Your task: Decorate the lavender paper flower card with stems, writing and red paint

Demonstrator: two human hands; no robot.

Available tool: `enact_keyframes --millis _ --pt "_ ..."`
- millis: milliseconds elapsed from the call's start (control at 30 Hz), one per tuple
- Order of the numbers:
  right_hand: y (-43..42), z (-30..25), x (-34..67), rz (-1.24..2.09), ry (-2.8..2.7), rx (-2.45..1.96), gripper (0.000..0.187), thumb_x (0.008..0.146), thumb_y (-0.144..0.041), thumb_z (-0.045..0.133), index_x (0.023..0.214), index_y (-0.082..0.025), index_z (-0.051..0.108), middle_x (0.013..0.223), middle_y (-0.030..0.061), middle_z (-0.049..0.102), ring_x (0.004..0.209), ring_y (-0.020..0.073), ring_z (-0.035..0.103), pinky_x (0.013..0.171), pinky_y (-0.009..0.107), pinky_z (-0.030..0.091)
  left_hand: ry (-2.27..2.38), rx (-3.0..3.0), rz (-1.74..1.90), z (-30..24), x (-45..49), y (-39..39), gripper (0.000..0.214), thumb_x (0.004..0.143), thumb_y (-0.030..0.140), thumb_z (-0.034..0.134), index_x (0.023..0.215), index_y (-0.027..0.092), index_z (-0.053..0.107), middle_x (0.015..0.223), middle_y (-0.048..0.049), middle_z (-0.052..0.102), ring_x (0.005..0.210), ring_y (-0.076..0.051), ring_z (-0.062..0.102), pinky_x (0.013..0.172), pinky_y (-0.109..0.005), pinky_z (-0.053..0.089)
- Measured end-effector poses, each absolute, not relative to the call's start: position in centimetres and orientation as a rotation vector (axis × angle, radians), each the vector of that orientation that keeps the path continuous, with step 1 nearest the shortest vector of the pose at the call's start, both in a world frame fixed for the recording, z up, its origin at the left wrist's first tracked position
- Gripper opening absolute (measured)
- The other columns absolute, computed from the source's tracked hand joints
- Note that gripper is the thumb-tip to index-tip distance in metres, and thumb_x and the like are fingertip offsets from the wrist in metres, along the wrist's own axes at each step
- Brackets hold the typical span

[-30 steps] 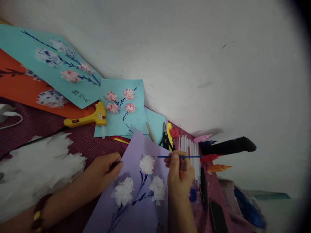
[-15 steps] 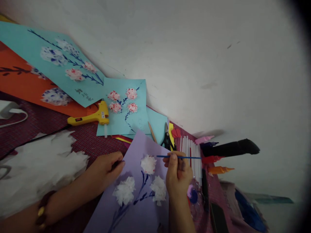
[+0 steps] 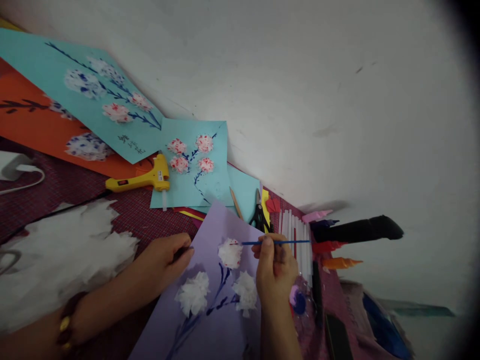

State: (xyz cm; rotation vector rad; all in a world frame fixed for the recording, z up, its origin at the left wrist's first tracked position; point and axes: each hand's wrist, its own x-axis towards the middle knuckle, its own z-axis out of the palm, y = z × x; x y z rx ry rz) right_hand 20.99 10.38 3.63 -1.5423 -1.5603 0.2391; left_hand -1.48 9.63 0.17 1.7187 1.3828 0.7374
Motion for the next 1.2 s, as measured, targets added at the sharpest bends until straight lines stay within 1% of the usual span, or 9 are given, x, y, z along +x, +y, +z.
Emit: enact_keyframes --millis 167,433,733,1000,1200 --pt "10.4 3.4 21.1 0.263 -1.546 -1.533 0.024 0.093 -0.039 0.050 0.085 -0.018 0.060 0.068 0.0013 0.068 0.058 0.0158 0.067 0.055 0.027 0.052 1.377 1.709 0.715 0.1 -1.5 9.7 0.029 0.084 0.039 0.036 0.061 0.022 0.031 0.056 0.0057 0.033 0.052 -0.011 0.034 0.051 -0.025 0.027" --pt "10.5 5.3 21.9 0.211 -1.429 -1.574 0.028 0.091 -0.044 0.052 0.082 -0.018 0.060 0.056 0.0000 0.064 0.049 0.0150 0.063 0.049 0.024 0.051 1.376 1.699 0.683 -0.1 -1.6 9.6 0.029 0.084 0.040 0.035 0.061 0.023 0.030 0.056 0.0063 0.031 0.051 -0.010 0.033 0.052 -0.026 0.028" --pt "10.7 3.9 22.2 0.260 -1.468 -1.614 0.027 0.092 -0.043 0.051 0.087 -0.018 0.060 0.060 0.0001 0.065 0.053 0.0152 0.063 0.053 0.025 0.049 1.373 1.725 0.676 -0.1 -1.5 9.8 0.030 0.084 0.041 0.034 0.061 0.023 0.031 0.056 0.0059 0.033 0.052 -0.011 0.034 0.052 -0.027 0.028" --pt "10.1 5.0 21.7 0.261 -1.425 -1.541 0.026 0.091 -0.042 0.053 0.084 -0.018 0.061 0.056 -0.0009 0.064 0.050 0.0138 0.062 0.051 0.024 0.050 1.373 1.708 0.670 -0.2 -1.6 9.6 0.028 0.085 0.038 0.034 0.062 0.022 0.030 0.058 0.0061 0.032 0.054 -0.011 0.033 0.053 -0.026 0.027" --pt "9.3 4.9 20.8 0.294 -1.469 -1.534 0.024 0.092 -0.039 0.053 0.085 -0.019 0.062 0.060 -0.0003 0.066 0.052 0.0134 0.063 0.052 0.023 0.049 1.369 1.706 0.676 -0.5 -1.6 9.6 0.027 0.086 0.036 0.036 0.063 0.021 0.034 0.059 0.0059 0.035 0.056 -0.011 0.034 0.055 -0.027 0.026"
